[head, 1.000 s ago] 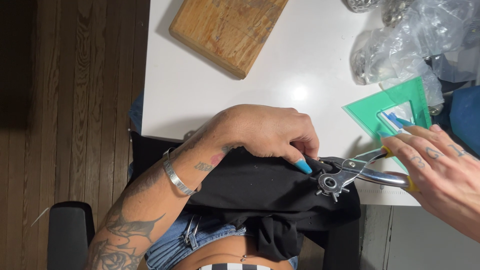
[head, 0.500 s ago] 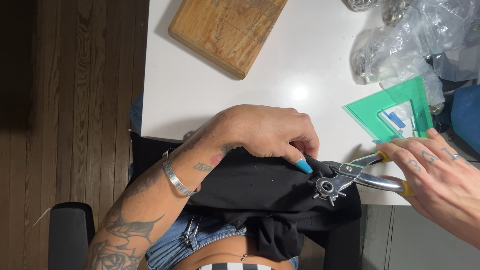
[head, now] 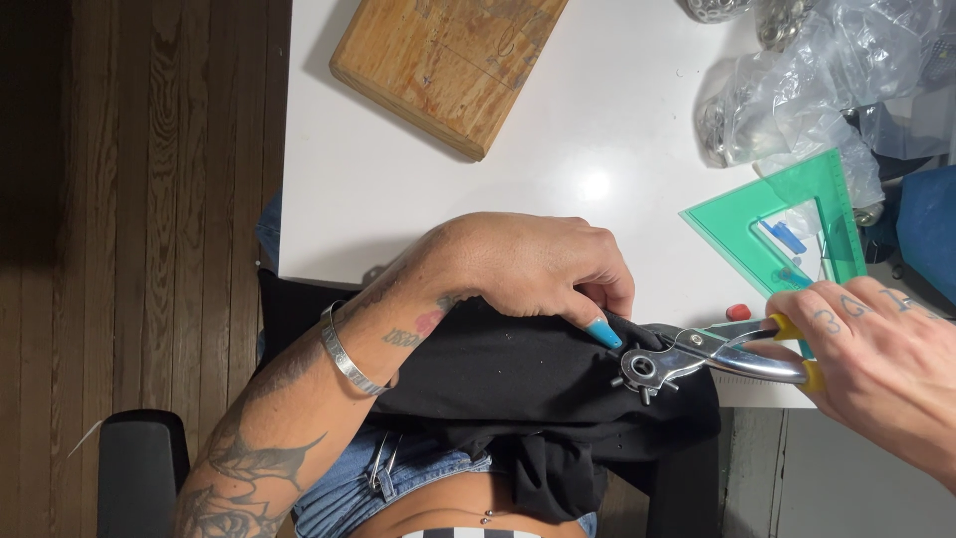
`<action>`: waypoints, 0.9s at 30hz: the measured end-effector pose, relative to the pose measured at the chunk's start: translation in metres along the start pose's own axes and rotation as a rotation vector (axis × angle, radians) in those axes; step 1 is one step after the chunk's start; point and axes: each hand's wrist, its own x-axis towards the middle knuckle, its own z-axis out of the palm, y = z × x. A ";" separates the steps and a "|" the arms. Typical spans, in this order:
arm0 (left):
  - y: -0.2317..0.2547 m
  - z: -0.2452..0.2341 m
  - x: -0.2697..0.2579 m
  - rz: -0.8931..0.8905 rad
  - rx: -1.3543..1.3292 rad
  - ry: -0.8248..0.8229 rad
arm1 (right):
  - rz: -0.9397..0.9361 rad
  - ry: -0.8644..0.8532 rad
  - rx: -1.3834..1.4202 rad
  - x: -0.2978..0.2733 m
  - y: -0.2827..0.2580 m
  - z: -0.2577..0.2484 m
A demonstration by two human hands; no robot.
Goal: Punch holes along the edge of a black garment using a rotary hole punch tool
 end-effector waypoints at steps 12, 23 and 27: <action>0.012 -0.009 -0.011 -0.153 0.163 -0.102 | -0.135 0.103 -0.152 0.008 0.019 0.008; 0.024 -0.016 -0.028 -0.310 0.179 -0.005 | -0.049 0.036 -0.060 0.010 0.010 0.001; 0.021 -0.019 -0.028 -0.278 0.107 -0.005 | -0.058 -0.191 0.035 0.006 0.018 0.008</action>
